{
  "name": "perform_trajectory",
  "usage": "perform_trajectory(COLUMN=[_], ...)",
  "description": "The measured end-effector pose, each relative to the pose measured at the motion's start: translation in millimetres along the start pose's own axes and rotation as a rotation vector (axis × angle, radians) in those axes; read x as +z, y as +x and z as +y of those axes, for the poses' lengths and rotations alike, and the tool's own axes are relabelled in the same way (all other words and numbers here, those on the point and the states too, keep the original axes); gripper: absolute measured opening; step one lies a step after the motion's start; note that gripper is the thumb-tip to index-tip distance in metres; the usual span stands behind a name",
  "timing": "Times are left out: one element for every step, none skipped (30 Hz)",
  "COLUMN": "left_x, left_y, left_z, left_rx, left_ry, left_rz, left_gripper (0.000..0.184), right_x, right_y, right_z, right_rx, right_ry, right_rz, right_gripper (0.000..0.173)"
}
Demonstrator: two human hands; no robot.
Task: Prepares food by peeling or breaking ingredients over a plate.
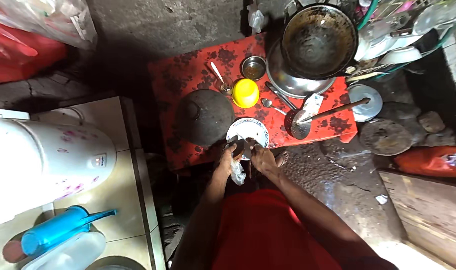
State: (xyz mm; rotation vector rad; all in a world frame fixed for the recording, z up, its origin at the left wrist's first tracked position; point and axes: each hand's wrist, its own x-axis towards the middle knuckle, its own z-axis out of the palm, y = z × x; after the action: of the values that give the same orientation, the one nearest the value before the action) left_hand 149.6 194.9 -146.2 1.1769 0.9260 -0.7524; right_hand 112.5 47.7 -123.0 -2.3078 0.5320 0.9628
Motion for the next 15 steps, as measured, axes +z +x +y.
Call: perform_trajectory(left_x=[-3, -5, -7, -7, -7, -6, -5, -5, -6, -7, -8, -8, -7, -6, -5], left_y=[2, 4, 6, 6, 6, 6, 6, 6, 7, 8, 7, 6, 4, 2, -1], left_z=[2, 3, 4, 4, 4, 2, 0, -2, -3, -3, -3, -2, -1, -2, -3], left_rx=[-0.003, -0.005, -0.009, -0.013, -0.017, -0.022, -0.022, -0.015, -0.004, 0.008, 0.015, 0.015, 0.011, 0.005, -0.006], left_ry=[-0.006, -0.008, -0.011, -0.012, -0.012, -0.018, -0.027, -0.038, -0.04, -0.036, -0.022, -0.006, 0.006, 0.01, 0.016], left_rz=[-0.004, -0.003, -0.008, -0.012, -0.017, -0.02, -0.021, -0.024, -0.029, -0.028, -0.021, -0.02, -0.026, -0.031, -0.034], left_gripper=[0.031, 0.031, 0.031, 0.03, 0.03, 0.03, 0.029, 0.029, 0.028, 0.028, 0.029, 0.03, 0.032, 0.032, 0.031], right_x=[-2, -4, -3, -3, -1, 1, 2, 3, 3, 5, 6, 7, 7, 8, 9], right_y=[-11, -23, -32, -38, -39, -37, -33, -28, -23, -19, -15, -10, -4, 1, 8], right_z=[0, 0, 0, 0, 1, 1, 0, -1, -4, -6, -8, -9, -9, -9, -5], right_rx=[-0.024, -0.045, -0.057, -0.061, -0.057, -0.049, -0.041, -0.035, -0.028, -0.024, -0.021, -0.015, -0.012, -0.009, -0.006], right_ry=[-0.005, -0.011, -0.02, -0.034, -0.048, -0.064, -0.08, -0.09, -0.091, -0.097, -0.098, -0.094, -0.082, -0.073, -0.059], right_rz=[-0.006, -0.007, -0.007, -0.005, 0.004, 0.011, 0.015, 0.013, 0.004, 0.002, 0.005, 0.013, 0.018, 0.021, 0.032], right_gripper=[0.049, 0.049, 0.05, 0.051, 0.05, 0.05, 0.049, 0.049, 0.048, 0.048, 0.047, 0.046, 0.045, 0.045, 0.046])
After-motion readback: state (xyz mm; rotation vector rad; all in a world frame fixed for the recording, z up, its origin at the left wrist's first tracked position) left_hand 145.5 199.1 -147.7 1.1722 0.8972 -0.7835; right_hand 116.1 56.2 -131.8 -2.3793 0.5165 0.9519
